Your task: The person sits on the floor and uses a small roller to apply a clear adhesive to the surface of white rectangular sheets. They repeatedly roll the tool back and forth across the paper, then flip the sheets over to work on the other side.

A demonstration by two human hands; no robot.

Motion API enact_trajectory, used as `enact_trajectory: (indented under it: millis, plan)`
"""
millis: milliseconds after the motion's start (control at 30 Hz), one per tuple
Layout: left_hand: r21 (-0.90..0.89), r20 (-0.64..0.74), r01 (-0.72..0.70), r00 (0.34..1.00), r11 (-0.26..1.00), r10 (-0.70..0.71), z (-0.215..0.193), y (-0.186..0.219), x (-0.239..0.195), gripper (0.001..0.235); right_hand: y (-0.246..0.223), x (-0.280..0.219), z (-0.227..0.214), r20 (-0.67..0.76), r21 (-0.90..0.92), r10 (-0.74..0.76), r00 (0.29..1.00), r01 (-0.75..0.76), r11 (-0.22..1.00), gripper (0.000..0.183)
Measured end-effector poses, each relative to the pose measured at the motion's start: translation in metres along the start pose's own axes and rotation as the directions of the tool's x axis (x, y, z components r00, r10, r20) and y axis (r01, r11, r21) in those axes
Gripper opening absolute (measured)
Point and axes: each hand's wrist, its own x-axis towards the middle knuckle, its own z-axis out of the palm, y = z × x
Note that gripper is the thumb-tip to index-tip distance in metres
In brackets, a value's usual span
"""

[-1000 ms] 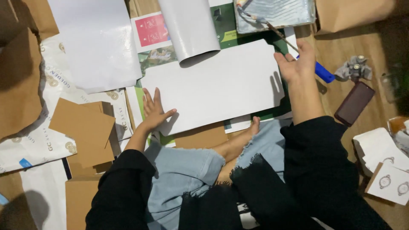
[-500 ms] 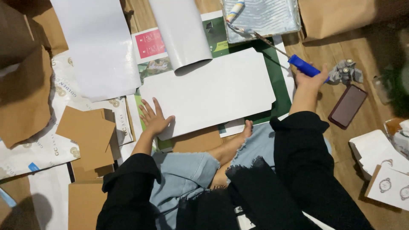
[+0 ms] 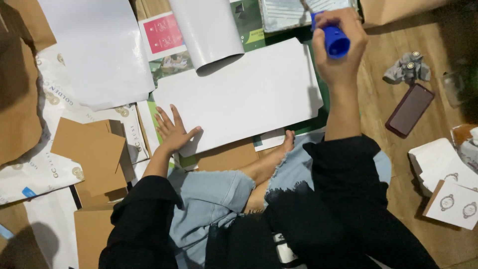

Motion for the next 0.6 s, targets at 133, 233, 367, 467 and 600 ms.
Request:
enact_trajectory:
  millis: [133, 233, 367, 467, 600]
  plan:
    - [0.010, 0.014, 0.001, 1.000, 1.000, -0.001, -0.005, 0.003, -0.001, 0.120, 0.017, 0.003, 0.011, 0.119, -0.128, -0.074, 0.990, 0.090, 0.988, 0.009]
    - [0.018, 0.059, 0.010, 0.998, 1.000, -0.011, -0.012, 0.007, -0.003, 0.122, 0.039, -0.010, 0.012, 0.191, -0.198, 0.107, 0.976, -0.069, 0.978, 0.019]
    - [-0.021, 0.099, 0.023, 0.995, 1.000, -0.021, -0.013, 0.007, -0.003, 0.122, 0.065, -0.014, 0.021, 0.048, -0.157, 0.042, 0.998, -0.034, 0.987, 0.020]
    - [-0.031, 0.113, 0.014, 0.994, 0.999, -0.010, -0.019, 0.009, -0.006, 0.119, 0.069, 0.003, 0.036, -0.284, 0.053, 0.014, 0.959, 0.001, 0.999, 0.007]
    - [-0.044, 0.141, 0.024, 0.990, 0.999, -0.018, -0.023, 0.011, -0.008, 0.120, 0.087, 0.007, 0.049, -0.322, 0.066, -0.049, 0.945, 0.074, 0.995, 0.005]
